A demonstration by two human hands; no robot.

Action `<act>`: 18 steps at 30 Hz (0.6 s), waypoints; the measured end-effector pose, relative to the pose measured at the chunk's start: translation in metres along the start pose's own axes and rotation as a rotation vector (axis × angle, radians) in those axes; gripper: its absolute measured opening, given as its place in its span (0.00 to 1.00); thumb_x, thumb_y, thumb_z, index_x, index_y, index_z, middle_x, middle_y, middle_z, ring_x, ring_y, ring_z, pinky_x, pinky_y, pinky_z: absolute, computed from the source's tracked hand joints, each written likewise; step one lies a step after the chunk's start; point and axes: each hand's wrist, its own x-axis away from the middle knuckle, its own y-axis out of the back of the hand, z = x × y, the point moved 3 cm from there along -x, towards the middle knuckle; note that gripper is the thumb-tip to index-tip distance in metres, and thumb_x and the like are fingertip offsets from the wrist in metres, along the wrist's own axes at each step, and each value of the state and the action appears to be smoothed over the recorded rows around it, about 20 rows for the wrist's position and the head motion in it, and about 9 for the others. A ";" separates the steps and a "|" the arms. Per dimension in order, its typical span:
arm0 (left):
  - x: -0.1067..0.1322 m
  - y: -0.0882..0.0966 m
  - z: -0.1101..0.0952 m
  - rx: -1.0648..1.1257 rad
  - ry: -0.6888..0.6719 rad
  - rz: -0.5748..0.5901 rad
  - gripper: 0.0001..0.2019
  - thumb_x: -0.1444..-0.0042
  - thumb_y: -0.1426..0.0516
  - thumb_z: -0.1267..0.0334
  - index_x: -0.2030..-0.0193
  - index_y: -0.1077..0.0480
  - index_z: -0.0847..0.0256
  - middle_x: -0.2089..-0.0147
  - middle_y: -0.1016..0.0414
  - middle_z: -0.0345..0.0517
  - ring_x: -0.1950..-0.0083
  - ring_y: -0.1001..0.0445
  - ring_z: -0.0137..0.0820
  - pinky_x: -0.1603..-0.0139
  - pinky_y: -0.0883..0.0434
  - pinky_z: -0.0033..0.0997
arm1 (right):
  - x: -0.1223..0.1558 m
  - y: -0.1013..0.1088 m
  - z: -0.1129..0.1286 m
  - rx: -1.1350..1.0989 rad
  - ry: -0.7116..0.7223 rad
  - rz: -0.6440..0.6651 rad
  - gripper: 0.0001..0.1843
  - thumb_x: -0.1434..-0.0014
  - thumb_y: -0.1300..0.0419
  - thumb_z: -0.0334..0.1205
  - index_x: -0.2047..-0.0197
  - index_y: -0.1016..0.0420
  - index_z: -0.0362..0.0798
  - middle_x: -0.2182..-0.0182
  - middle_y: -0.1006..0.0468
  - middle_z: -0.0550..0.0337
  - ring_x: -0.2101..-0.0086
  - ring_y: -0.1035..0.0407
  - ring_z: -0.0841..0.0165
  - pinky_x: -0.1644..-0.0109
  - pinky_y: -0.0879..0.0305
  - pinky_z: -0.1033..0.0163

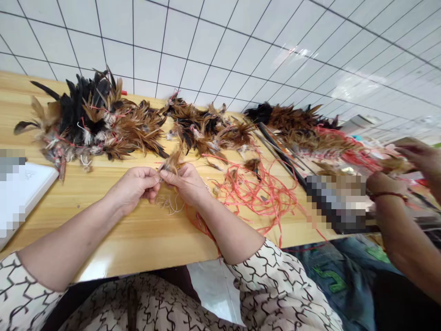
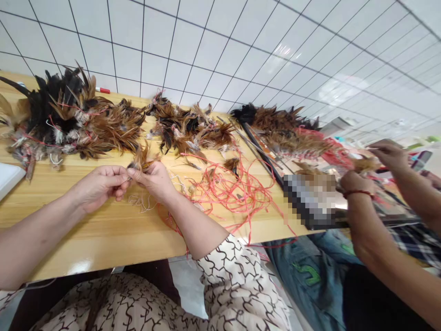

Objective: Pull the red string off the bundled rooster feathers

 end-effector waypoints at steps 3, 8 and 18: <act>0.000 0.002 0.001 -0.070 -0.015 -0.005 0.06 0.63 0.39 0.68 0.83 0.34 0.63 0.85 0.32 0.37 0.85 0.37 0.22 0.80 0.37 0.24 | 0.000 0.000 0.005 0.004 0.038 -0.020 0.24 0.60 0.30 0.55 0.80 0.34 0.45 0.84 0.38 0.69 0.81 0.48 0.79 0.76 0.51 0.68; 0.003 0.001 -0.001 -0.223 -0.320 -0.100 0.05 0.59 0.39 0.65 0.74 0.27 0.63 0.76 0.24 0.41 0.73 0.27 0.26 0.65 0.29 0.28 | -0.001 0.001 0.007 -0.048 0.083 -0.098 0.24 0.63 0.28 0.54 0.77 0.34 0.46 0.81 0.36 0.68 0.78 0.44 0.78 0.74 0.47 0.67; 0.003 0.006 -0.003 -0.774 -0.750 -0.219 0.09 0.51 0.47 0.65 0.77 0.28 0.60 0.78 0.28 0.39 0.76 0.35 0.26 0.70 0.37 0.27 | 0.000 -0.002 0.007 -0.048 0.073 -0.096 0.25 0.63 0.29 0.54 0.77 0.36 0.46 0.83 0.36 0.70 0.81 0.47 0.79 0.78 0.52 0.67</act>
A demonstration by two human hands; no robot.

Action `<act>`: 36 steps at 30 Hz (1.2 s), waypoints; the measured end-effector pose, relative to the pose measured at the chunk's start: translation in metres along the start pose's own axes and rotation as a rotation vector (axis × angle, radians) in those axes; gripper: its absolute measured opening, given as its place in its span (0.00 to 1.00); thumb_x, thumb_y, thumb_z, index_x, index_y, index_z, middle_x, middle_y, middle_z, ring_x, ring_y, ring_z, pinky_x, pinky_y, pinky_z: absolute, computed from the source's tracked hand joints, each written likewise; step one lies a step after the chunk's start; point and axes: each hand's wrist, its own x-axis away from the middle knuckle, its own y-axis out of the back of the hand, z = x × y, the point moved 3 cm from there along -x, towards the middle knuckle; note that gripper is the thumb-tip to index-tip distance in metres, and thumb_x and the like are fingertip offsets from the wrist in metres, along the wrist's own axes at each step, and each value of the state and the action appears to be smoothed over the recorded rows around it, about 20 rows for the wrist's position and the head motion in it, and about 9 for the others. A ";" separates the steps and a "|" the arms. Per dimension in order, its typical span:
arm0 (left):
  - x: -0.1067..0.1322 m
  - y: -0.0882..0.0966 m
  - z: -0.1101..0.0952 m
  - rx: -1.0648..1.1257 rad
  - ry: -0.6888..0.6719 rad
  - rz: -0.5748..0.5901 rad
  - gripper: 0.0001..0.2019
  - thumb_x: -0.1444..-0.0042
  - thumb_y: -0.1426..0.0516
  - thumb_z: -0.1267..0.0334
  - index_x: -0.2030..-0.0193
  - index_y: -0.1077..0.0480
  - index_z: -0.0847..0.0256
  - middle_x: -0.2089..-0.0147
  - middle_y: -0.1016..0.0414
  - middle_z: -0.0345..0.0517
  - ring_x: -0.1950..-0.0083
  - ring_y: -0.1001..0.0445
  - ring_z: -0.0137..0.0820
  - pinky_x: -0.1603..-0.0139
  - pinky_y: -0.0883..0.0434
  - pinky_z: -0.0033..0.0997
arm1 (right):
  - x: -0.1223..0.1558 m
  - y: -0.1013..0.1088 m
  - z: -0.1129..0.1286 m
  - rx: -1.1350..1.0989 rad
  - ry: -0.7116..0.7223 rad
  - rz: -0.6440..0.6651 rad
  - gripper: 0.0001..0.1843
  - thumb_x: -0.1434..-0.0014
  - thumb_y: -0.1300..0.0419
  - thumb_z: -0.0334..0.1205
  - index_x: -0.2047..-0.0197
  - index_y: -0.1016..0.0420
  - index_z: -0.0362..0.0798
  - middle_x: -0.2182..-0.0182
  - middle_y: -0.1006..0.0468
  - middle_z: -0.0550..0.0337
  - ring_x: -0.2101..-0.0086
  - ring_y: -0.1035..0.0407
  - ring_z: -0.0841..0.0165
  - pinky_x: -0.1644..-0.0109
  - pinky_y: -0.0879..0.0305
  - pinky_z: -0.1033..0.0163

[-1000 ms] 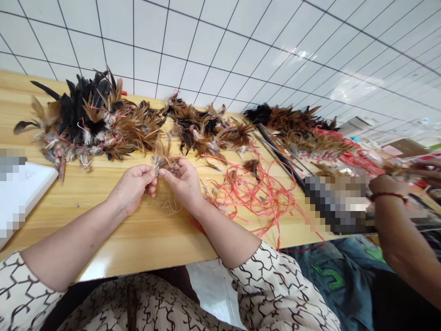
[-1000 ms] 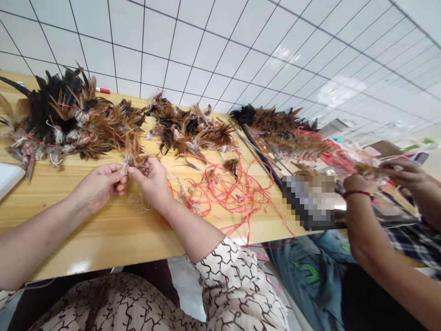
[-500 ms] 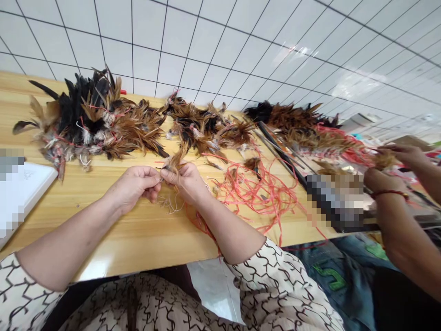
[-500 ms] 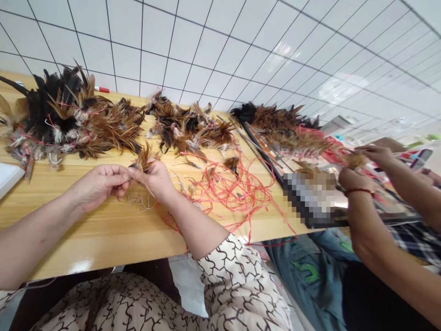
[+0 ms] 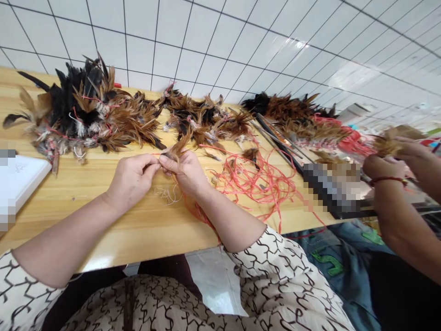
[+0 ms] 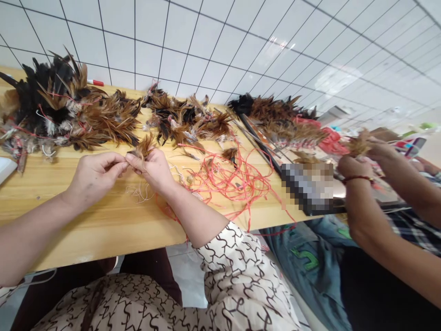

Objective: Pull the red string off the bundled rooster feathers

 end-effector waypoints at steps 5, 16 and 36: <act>-0.005 0.002 -0.006 -0.222 -0.054 0.050 0.09 0.51 0.48 0.68 0.78 0.30 0.60 0.79 0.31 0.40 0.75 0.37 0.28 0.69 0.41 0.29 | -0.005 0.005 -0.003 -0.018 -0.006 -0.042 0.24 0.65 0.28 0.52 0.75 0.35 0.46 0.84 0.37 0.71 0.82 0.47 0.79 0.78 0.51 0.69; -0.013 0.015 0.007 0.399 0.600 -0.125 0.14 0.49 0.48 0.76 0.84 0.37 0.64 0.85 0.37 0.35 0.85 0.40 0.21 0.78 0.39 0.22 | -0.005 0.087 0.065 0.877 0.189 -0.488 0.06 0.51 0.38 0.33 0.78 0.30 0.45 0.81 0.31 0.64 0.77 0.36 0.73 0.70 0.39 0.66; -0.005 0.010 -0.005 0.763 0.679 -0.109 0.13 0.43 0.48 0.78 0.78 0.32 0.68 0.80 0.26 0.41 0.79 0.28 0.21 0.71 0.30 0.22 | -0.009 0.050 0.026 0.277 0.000 -0.067 0.15 0.57 0.35 0.45 0.79 0.36 0.47 0.84 0.36 0.68 0.82 0.48 0.78 0.76 0.50 0.67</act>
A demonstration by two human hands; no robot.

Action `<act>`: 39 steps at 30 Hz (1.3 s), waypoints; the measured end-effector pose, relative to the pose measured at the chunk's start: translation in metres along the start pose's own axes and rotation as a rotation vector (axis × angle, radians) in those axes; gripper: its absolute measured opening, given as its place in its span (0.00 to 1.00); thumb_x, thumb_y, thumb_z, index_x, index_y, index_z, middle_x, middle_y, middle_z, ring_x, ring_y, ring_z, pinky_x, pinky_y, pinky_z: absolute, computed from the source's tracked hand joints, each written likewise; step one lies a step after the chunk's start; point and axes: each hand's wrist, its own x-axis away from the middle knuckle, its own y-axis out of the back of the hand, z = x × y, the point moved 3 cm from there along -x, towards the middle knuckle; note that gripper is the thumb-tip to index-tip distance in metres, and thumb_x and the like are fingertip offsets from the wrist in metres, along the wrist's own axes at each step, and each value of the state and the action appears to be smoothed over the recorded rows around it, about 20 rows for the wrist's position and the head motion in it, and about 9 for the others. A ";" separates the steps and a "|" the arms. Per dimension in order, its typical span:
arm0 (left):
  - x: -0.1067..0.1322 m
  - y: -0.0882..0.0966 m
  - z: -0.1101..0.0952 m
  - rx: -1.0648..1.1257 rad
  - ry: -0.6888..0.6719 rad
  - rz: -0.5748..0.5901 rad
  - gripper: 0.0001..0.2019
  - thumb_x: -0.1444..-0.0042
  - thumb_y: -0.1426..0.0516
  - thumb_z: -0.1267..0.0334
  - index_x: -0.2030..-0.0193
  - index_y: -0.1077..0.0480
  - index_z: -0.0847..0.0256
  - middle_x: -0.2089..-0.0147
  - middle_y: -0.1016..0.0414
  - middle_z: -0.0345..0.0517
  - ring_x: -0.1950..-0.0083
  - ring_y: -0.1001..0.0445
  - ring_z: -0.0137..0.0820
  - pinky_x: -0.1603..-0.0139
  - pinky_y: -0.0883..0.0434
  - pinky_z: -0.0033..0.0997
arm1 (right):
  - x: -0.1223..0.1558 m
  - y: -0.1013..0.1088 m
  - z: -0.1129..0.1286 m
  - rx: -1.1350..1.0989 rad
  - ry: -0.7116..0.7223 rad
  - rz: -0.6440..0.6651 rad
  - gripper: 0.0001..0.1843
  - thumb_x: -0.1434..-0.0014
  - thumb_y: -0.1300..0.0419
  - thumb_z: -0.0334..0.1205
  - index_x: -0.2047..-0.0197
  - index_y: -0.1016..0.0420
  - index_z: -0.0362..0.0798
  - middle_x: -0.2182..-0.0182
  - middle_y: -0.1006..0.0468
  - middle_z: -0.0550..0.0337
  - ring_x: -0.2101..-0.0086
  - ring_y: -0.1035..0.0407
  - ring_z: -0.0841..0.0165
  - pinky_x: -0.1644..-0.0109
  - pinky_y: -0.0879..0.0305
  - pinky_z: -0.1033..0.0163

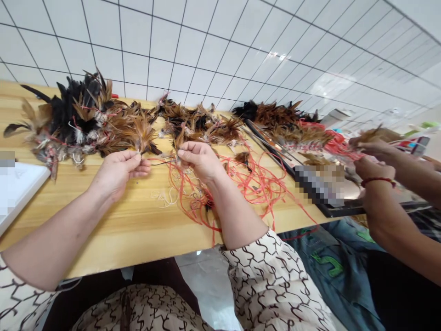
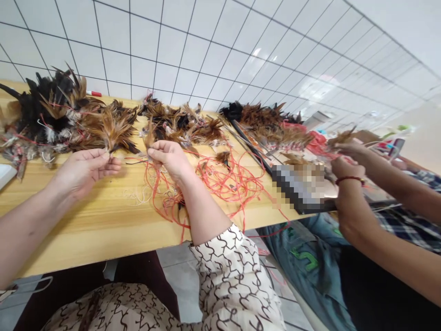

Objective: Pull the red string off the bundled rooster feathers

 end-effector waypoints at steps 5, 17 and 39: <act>0.002 -0.007 0.009 0.047 0.081 0.064 0.12 0.43 0.47 0.77 0.77 0.32 0.68 0.78 0.24 0.43 0.75 0.25 0.24 0.66 0.28 0.27 | 0.011 -0.045 -0.007 -0.238 0.038 0.035 0.22 0.63 0.30 0.52 0.79 0.36 0.47 0.83 0.37 0.70 0.80 0.46 0.78 0.74 0.47 0.68; 0.001 -0.013 0.022 0.027 0.078 0.158 0.08 0.51 0.43 0.75 0.79 0.33 0.65 0.80 0.29 0.40 0.80 0.31 0.23 0.74 0.30 0.25 | 0.016 -0.053 -0.013 -0.163 0.081 0.012 0.20 0.56 0.33 0.53 0.74 0.36 0.48 0.79 0.35 0.68 0.75 0.42 0.75 0.68 0.41 0.66; -0.002 -0.007 0.012 -0.199 -0.013 0.166 0.16 0.52 0.43 0.77 0.88 0.36 0.64 0.88 0.36 0.36 0.86 0.41 0.19 0.81 0.40 0.20 | 0.007 -0.017 0.010 -0.081 0.182 -0.248 0.11 0.54 0.35 0.42 0.76 0.34 0.48 0.78 0.35 0.66 0.75 0.44 0.75 0.69 0.44 0.66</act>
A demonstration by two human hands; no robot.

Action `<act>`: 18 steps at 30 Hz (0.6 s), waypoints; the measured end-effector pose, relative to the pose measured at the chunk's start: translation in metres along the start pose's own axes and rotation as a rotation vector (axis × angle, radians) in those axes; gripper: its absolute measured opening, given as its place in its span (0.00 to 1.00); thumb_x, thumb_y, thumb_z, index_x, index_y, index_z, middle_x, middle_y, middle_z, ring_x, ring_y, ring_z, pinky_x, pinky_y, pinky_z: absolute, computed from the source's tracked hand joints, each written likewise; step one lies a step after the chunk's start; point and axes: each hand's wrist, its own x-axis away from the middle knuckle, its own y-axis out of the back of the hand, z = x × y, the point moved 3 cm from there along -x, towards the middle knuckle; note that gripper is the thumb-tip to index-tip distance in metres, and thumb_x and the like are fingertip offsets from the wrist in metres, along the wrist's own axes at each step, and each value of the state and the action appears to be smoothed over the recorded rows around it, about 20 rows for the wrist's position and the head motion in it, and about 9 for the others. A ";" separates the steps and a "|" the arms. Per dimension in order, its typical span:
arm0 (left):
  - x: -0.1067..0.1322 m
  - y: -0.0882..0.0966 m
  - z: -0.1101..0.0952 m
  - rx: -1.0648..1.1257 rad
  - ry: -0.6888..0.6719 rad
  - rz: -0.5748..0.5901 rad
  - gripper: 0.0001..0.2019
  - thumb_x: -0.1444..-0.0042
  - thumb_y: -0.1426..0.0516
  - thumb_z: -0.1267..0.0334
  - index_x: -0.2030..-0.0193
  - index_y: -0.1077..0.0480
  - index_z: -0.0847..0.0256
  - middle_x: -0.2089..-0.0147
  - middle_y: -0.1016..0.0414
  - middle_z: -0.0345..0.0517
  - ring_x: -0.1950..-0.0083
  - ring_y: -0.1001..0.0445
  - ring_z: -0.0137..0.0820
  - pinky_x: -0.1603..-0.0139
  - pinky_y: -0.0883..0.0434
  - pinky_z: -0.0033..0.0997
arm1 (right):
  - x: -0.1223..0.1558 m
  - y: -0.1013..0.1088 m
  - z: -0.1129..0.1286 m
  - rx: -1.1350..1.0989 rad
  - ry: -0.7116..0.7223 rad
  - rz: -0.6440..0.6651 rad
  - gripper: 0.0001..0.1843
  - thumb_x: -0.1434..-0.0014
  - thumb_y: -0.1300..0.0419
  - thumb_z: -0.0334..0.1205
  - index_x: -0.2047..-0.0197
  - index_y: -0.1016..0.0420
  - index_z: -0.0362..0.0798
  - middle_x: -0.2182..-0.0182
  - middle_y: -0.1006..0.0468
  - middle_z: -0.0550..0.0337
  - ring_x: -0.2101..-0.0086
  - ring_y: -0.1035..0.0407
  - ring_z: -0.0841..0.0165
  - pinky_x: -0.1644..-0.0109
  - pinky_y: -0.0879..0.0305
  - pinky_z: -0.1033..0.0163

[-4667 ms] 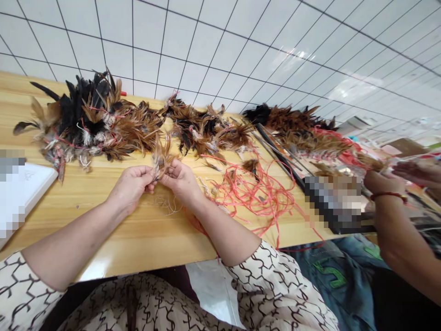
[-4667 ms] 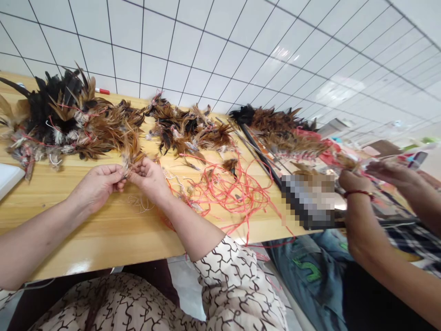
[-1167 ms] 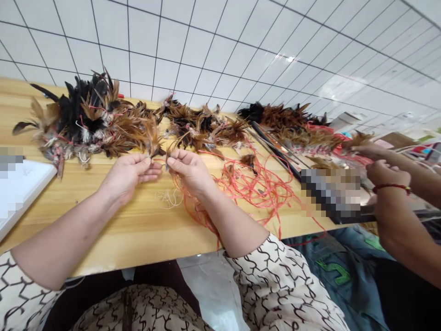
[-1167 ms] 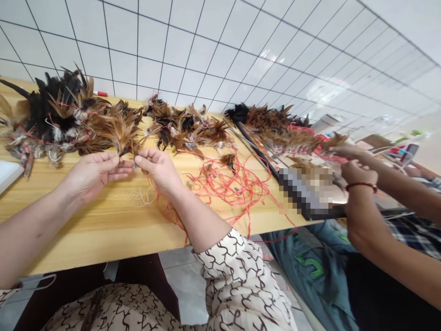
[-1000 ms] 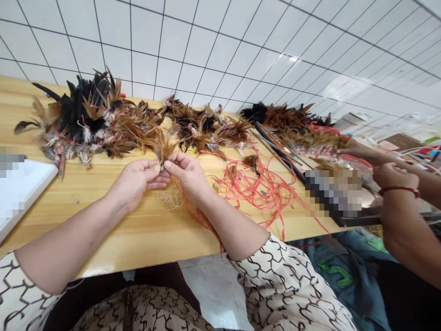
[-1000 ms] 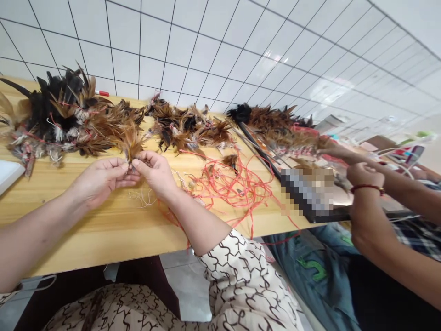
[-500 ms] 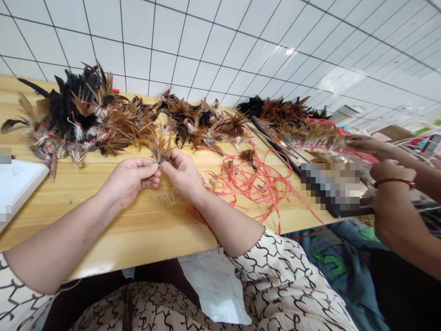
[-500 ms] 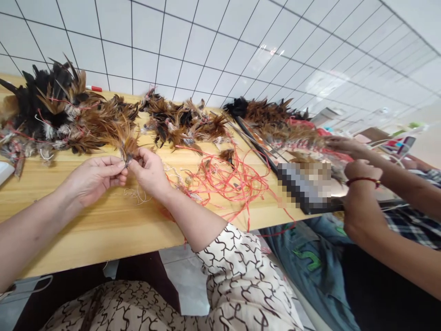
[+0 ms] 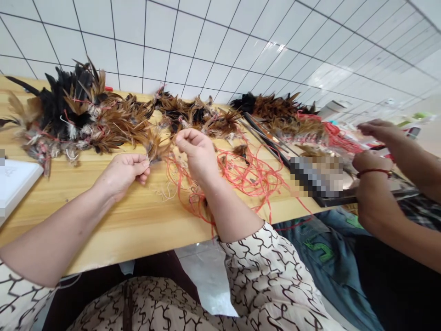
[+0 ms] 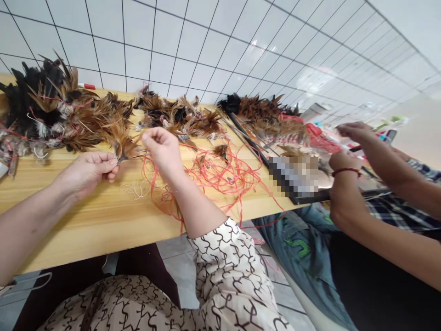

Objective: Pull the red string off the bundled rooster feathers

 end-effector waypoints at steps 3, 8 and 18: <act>0.001 0.005 -0.003 0.067 0.063 -0.084 0.17 0.47 0.47 0.80 0.85 0.35 0.65 0.87 0.35 0.36 0.85 0.40 0.18 0.80 0.40 0.20 | -0.008 0.022 0.014 0.029 0.035 -0.074 0.11 0.52 0.35 0.41 0.77 0.33 0.47 0.79 0.38 0.66 0.76 0.46 0.76 0.71 0.46 0.66; 0.002 0.008 -0.007 0.129 0.083 -0.109 0.17 0.43 0.49 0.81 0.82 0.34 0.66 0.85 0.35 0.36 0.83 0.39 0.18 0.77 0.39 0.20 | 0.003 0.037 0.042 0.266 0.074 0.080 0.09 0.51 0.36 0.38 0.77 0.31 0.46 0.79 0.35 0.65 0.75 0.43 0.75 0.69 0.45 0.65; 0.007 0.008 -0.012 0.156 0.116 -0.114 0.18 0.42 0.51 0.81 0.82 0.36 0.66 0.84 0.35 0.36 0.82 0.40 0.18 0.76 0.40 0.22 | 0.028 0.081 0.017 1.188 -0.094 0.429 0.09 0.53 0.44 0.23 0.75 0.26 0.44 0.74 0.25 0.58 0.72 0.36 0.71 0.65 0.43 0.65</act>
